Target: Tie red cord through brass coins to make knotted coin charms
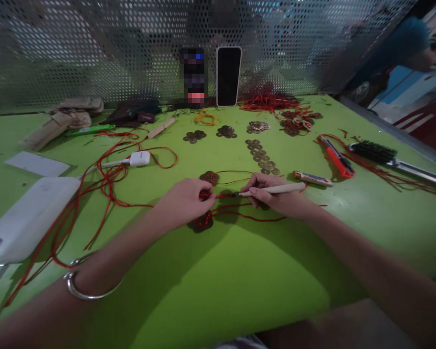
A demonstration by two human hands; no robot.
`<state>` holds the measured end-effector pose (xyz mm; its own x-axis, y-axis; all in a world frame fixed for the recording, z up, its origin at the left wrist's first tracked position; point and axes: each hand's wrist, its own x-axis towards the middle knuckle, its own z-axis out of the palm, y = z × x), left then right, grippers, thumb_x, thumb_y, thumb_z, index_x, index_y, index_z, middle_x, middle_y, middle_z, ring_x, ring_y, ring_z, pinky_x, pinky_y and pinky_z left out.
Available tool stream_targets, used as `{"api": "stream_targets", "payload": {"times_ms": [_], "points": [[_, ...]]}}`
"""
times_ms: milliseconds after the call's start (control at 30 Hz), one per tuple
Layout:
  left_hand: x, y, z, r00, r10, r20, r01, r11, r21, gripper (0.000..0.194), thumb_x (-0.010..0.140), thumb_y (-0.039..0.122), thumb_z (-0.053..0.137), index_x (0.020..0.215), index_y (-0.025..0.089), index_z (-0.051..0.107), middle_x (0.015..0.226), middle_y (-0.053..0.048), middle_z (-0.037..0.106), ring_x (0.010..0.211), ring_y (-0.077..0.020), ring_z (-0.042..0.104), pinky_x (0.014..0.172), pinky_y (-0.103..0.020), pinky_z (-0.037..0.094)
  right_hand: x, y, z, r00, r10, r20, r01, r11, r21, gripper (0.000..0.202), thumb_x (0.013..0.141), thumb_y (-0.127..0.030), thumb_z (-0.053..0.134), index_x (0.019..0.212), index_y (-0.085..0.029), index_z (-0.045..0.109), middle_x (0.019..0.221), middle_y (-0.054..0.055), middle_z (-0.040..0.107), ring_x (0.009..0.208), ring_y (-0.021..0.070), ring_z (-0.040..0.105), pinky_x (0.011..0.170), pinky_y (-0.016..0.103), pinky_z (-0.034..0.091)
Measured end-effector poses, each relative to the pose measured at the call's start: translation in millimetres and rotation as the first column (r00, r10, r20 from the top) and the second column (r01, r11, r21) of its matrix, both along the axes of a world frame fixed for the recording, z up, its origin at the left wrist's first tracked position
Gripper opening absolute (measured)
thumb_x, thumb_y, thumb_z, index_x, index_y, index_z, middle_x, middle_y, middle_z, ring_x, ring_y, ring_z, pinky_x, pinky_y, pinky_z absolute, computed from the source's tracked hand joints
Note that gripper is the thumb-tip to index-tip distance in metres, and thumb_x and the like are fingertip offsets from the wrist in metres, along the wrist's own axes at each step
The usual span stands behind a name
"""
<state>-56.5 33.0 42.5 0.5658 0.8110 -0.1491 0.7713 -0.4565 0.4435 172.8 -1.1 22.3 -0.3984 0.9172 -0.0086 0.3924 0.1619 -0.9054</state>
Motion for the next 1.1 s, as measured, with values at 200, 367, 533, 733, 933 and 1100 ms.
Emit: {"api": "stream_targets", "payload": {"times_ms": [200,367,533,733,933,1100], "points": [[0.4,-0.5,2.5,1.0,0.012,-0.012,-0.012,1.0,-0.027,0.024,0.079,0.035,0.047,0.067,0.018,0.058,0.059,0.0,0.059,0.05,-0.0112,0.047,0.051,-0.024,0.029,2.5,3.5,-3.2,0.997,-0.055,-0.056,0.056,0.998,0.016,0.014,0.087,-0.029,0.046,0.08,-0.018,0.052,0.064,-0.001,0.058,0.054,0.0103,0.05,0.049,0.023,0.036],[0.1,-0.3,2.6,1.0,0.003,-0.01,-0.004,1.0,-0.016,0.025,0.08,0.035,0.046,0.066,0.018,0.057,0.058,0.0,0.058,0.051,-0.0114,0.047,0.052,-0.024,0.03,2.2,1.9,-2.4,1.0,-0.02,-0.018,0.02,1.0,0.004,0.013,0.088,-0.028,0.048,0.082,-0.018,0.053,0.065,-0.001,0.059,0.057,0.0105,0.052,0.051,0.023,0.037],[-0.1,0.3,3.7,1.0,0.012,-0.017,-0.013,0.999,-0.037,0.025,0.08,0.037,0.046,0.068,0.018,0.058,0.06,0.0,0.059,0.051,-0.0115,0.047,0.051,-0.024,0.03,2.5,1.2,-0.1,1.0,0.001,0.001,-0.001,1.0,0.013,0.012,0.087,-0.026,0.048,0.085,-0.016,0.055,0.065,-0.001,0.058,0.056,0.0099,0.051,0.051,0.022,0.037],[0.8,-0.5,3.9,0.999,0.01,-0.04,-0.011,1.0,-0.027,0.026,0.08,0.037,0.046,0.068,0.018,0.06,0.058,0.0,0.059,0.051,-0.0121,0.049,0.052,-0.024,0.03,6.1,5.6,-4.0,0.998,-0.044,-0.051,0.044,0.999,0.013,0.014,0.088,-0.028,0.046,0.082,-0.017,0.053,0.063,-0.001,0.057,0.054,0.0097,0.049,0.048,0.022,0.035],[0.3,-0.3,3.6,0.998,0.012,-0.067,-0.012,1.0,-0.002,0.026,0.08,0.038,0.047,0.069,0.018,0.061,0.059,0.0,0.059,0.05,-0.0118,0.047,0.051,-0.024,0.03,1.3,1.9,-2.4,1.0,-0.009,-0.027,0.009,1.0,0.008,0.015,0.088,-0.03,0.048,0.082,-0.018,0.053,0.066,-0.001,0.06,0.057,0.0098,0.051,0.051,0.022,0.038],[3.2,1.5,5.3,0.998,0.048,-0.042,-0.048,0.999,-0.003,0.031,0.081,0.044,0.049,0.079,0.019,0.066,0.065,-0.002,0.065,0.053,-0.0133,0.051,0.051,-0.024,0.032,3.6,3.2,-3.0,0.999,-0.014,-0.046,0.016,0.999,0.039,0.015,0.088,-0.03,0.049,0.083,-0.017,0.054,0.066,0.0,0.06,0.057,0.0099,0.051,0.051,0.022,0.037]]}}
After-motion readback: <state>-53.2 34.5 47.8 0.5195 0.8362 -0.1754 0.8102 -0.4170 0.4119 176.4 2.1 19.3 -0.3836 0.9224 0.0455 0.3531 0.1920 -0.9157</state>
